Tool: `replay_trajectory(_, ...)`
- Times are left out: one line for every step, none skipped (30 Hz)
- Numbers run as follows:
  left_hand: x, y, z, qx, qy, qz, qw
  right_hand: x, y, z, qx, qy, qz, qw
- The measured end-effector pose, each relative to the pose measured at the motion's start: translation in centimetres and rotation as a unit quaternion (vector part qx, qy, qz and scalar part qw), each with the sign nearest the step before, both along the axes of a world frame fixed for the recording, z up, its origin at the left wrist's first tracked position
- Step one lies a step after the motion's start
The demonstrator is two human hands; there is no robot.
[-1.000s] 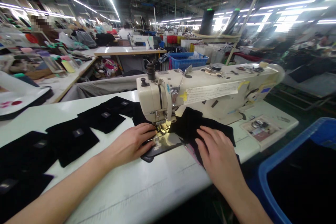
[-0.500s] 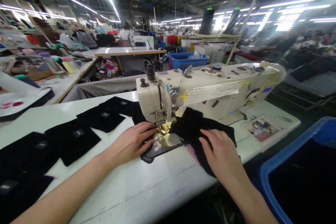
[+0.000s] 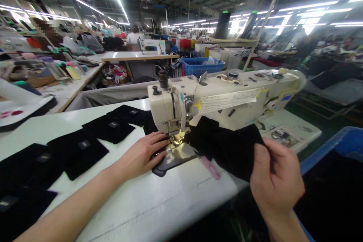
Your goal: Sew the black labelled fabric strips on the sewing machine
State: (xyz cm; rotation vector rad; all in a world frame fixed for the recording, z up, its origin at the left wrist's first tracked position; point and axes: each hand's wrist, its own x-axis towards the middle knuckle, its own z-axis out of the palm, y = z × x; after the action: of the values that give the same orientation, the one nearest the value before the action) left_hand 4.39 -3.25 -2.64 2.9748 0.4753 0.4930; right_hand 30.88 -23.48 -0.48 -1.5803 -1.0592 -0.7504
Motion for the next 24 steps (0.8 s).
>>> replay_trajectory(0.0,0.1,-0.1,0.000,0.000,0.000,1.000,0.0,-0.1,0.2,-0.002,0.019,0.000,1.000)
replay_trajectory(0.0,0.1,-0.1,0.001,-0.002,0.001,1.000,-0.1,-0.1,0.4,-0.011,0.047,0.006,0.999)
replay_trajectory(0.0,0.2,-0.2,0.004,-0.003,0.001,1.000,-0.3,-0.1,0.7,-0.021,0.081,0.017,0.996)
replay_trajectory(0.0,0.2,-0.2,0.009,-0.005,0.003,1.000,-0.5,-0.2,0.9,-0.031,0.123,0.033,0.991)
replay_trajectory(0.0,0.3,-0.2,0.013,-0.006,0.005,1.000,-0.8,-0.2,1.3,-0.040,0.172,0.054,0.983)
replay_trajectory(0.0,0.3,-0.3,0.018,-0.005,0.011,1.000,-1.1,-0.3,1.6,-0.050,0.225,0.078,0.970)
replay_trajectory(0.0,0.3,-0.3,0.021,-0.004,0.017,1.000,-1.4,-0.3,1.9,-0.059,0.277,0.105,0.953)
replay_trajectory(0.0,0.3,-0.4,0.023,-0.002,0.025,0.999,-1.7,-0.3,2.1,-0.067,0.326,0.132,0.934)
replay_trajectory(-0.1,0.2,-0.5,0.023,0.001,0.032,0.999,-2.0,-0.3,2.3,-0.072,0.371,0.161,0.912)
replay_trajectory(-0.3,0.3,-0.7,0.022,0.004,0.039,0.999,-2.2,-0.3,2.5,-0.070,0.413,0.194,0.887)
replay_trajectory(-0.5,0.3,-0.9,0.022,0.006,0.043,0.999,-2.3,-0.2,2.5,-0.065,0.449,0.231,0.860)
replay_trajectory(-0.9,0.3,-1.2,0.023,0.004,0.048,0.999,-2.3,-0.1,2.5,-0.057,0.482,0.268,0.832)
replay_trajectory(-1.4,0.2,-1.5,0.027,0.000,0.055,0.998,-2.3,0.0,2.4,-0.046,0.509,0.304,0.804)
replay_trajectory(-1.9,0.2,-1.7,0.031,-0.006,0.063,0.998,-2.3,0.2,2.3,-0.038,0.530,0.334,0.778)
replay_trajectory(-2.5,0.0,-1.9,0.035,-0.012,0.074,0.997,-2.2,0.3,2.0,-0.035,0.547,0.355,0.757)
replay_trajectory(-3.0,-0.3,-1.9,0.038,-0.016,0.087,0.995,-2.2,0.5,1.8,-0.038,0.559,0.366,0.743)
replay_trajectory(-3.5,-0.7,-1.7,0.038,-0.018,0.103,0.994,-2.3,0.6,1.6,-0.047,0.567,0.368,0.735)
replay_trajectory(-3.9,-1.3,-1.3,0.032,-0.022,0.121,0.992,-2.5,0.7,1.3,-0.062,0.573,0.364,0.732)
replay_trajectory(-4.1,-2.1,-0.6,0.015,-0.027,0.138,0.990,-2.8,0.7,1.1,-0.083,0.577,0.357,0.730)
replay_trajectory(-4.0,-3.1,0.2,-0.015,-0.040,0.156,0.987,-3.2,0.8,1.0,-0.108,0.576,0.352,0.730)
replay_trajectory(-3.7,-4.2,1.2,-0.064,-0.057,0.167,0.982,-3.7,0.8,0.8,-0.135,0.572,0.353,0.728)
replay_trajectory(-3.2,-5.3,2.2,-0.143,-0.074,0.174,0.971,-4.3,0.8,0.8,-0.163,0.564,0.360,0.725)
replay_trajectory(-2.5,-6.4,3.2,-0.238,-0.099,0.193,0.947,-5.0,0.8,0.8,-0.191,0.553,0.373,0.720)
replay_trajectory(-1.7,-7.3,4.1,-0.344,-0.110,0.206,0.909,-5.7,0.8,0.8,-0.217,0.542,0.390,0.712)
